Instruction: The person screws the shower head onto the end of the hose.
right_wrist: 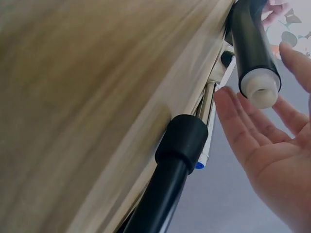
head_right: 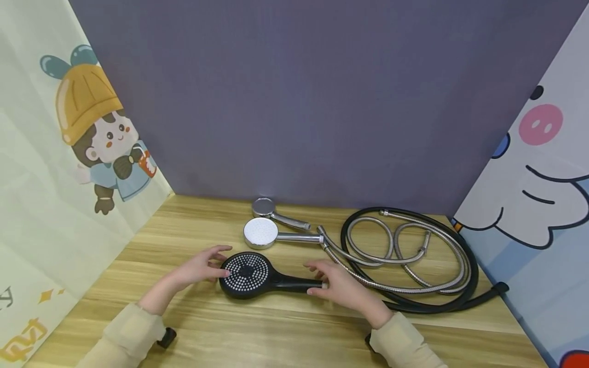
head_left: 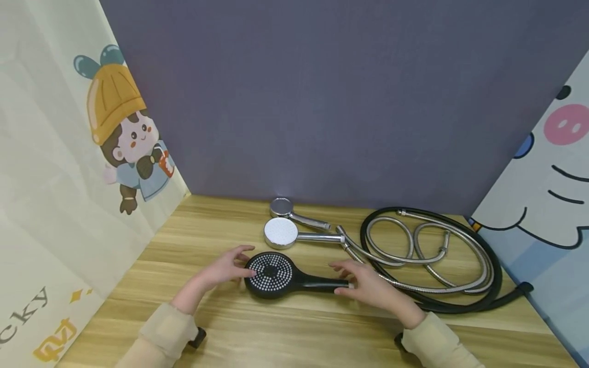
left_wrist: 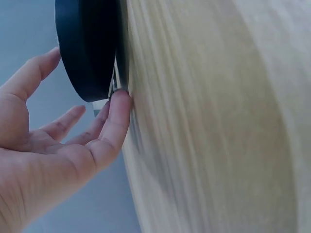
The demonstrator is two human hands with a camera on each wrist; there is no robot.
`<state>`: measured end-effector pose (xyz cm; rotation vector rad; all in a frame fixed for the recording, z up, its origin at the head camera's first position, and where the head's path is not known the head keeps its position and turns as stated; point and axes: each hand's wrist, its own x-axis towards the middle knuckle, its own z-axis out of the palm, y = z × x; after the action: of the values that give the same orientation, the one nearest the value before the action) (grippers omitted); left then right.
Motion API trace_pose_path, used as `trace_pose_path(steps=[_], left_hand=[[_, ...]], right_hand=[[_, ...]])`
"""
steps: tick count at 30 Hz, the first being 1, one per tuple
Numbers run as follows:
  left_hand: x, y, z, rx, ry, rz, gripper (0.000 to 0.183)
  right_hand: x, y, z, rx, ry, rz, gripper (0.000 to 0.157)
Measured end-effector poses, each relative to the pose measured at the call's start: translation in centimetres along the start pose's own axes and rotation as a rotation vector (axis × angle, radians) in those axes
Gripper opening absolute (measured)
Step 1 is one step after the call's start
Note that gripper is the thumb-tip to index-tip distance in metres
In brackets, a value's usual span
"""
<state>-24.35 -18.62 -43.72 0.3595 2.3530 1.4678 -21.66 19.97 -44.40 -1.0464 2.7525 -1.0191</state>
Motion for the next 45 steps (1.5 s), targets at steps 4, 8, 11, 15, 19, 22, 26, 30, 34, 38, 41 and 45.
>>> trace_pose_path(steps=[4, 8, 11, 15, 19, 22, 26, 30, 34, 38, 41, 45], left_hand=[[0.2, -0.2, 0.0, -0.045, -0.03, 0.002, 0.076], [0.3, -0.3, 0.0, -0.068, -0.034, -0.008, 0.075], [0.4, -0.3, -0.1, -0.091, -0.036, -0.01, 0.075], [0.7, -0.5, -0.2, -0.123, -0.037, -0.017, 0.076], [0.8, -0.5, -0.1, -0.133, -0.036, -0.03, 0.075], [0.8, -0.5, 0.0, -0.131, -0.036, -0.044, 0.074], [0.7, -0.3, 0.1, -0.134, -0.033, -0.059, 0.075], [0.5, -0.1, 0.4, -0.14, -0.027, -0.051, 0.076], [0.4, 0.1, 0.7, -0.132, -0.022, -0.051, 0.077], [0.2, 0.3, 0.9, -0.14, -0.02, -0.065, 0.077], [0.2, 0.4, 1.0, -0.159, -0.011, -0.076, 0.076], [0.1, 0.8, 1.1, -0.182, 0.009, -0.091, 0.076]], right_hand=[[0.1, 0.1, 0.0, -0.039, -0.033, 0.012, 0.058], [0.2, 0.0, -0.1, -0.049, -0.069, 0.03, 0.056], [0.3, -0.1, -0.1, -0.058, -0.077, 0.034, 0.051], [0.4, -0.1, -0.1, -0.079, -0.062, 0.009, 0.045], [0.5, -0.1, 0.1, -0.104, -0.045, -0.021, 0.039], [0.5, -0.1, 0.3, -0.129, -0.022, -0.065, 0.035], [0.5, -0.1, 0.6, -0.156, 0.011, -0.119, 0.032], [0.4, -0.2, 0.6, -0.16, 0.019, -0.107, 0.031], [0.2, -0.2, 0.6, -0.17, 0.025, -0.1, 0.031], [-0.1, -0.4, 0.6, -0.179, 0.027, -0.088, 0.031], [-0.3, -0.6, 0.4, -0.179, 0.031, -0.079, 0.032], [-0.5, -1.0, 0.1, -0.175, 0.032, -0.066, 0.032]])
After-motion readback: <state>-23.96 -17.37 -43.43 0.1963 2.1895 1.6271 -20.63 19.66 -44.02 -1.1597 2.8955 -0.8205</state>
